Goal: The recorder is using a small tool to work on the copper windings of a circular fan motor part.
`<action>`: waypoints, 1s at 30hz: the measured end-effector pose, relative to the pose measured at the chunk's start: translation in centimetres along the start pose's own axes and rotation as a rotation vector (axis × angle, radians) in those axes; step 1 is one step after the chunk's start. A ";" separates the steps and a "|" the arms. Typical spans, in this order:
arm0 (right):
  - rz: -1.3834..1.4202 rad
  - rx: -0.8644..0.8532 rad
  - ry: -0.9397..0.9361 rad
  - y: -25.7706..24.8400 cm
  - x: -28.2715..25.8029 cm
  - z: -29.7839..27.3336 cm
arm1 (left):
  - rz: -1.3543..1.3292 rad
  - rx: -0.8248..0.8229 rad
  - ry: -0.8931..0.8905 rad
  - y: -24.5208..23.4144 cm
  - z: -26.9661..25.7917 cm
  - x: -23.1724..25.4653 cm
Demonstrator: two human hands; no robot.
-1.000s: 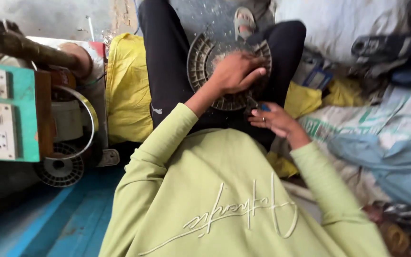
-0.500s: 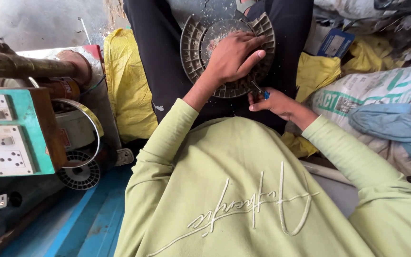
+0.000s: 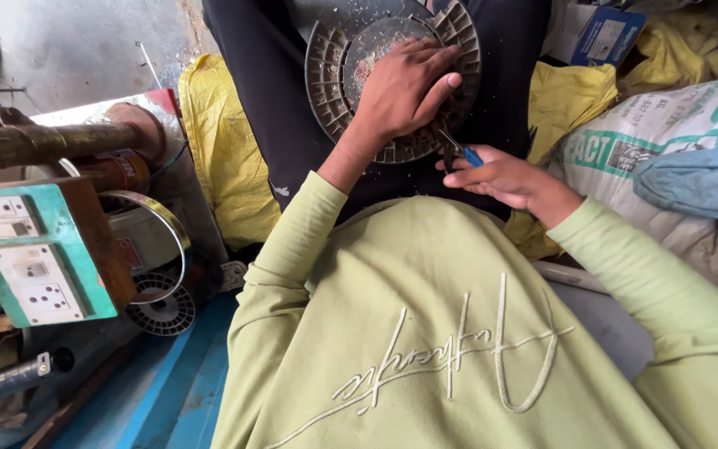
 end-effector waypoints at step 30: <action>-0.889 1.080 -0.653 6.3 -0.8 1.2 | 0.092 -0.051 0.034 0.4 -0.3 0.7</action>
Point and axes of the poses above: each hand's wrist, its own z-axis towards the middle knuckle, its own y-axis out of the palm, x = y × z, the point moved 2 cm from there along z, towards the middle knuckle, and after that the axes turned 11 degrees about -z, right-handed, at the moved point
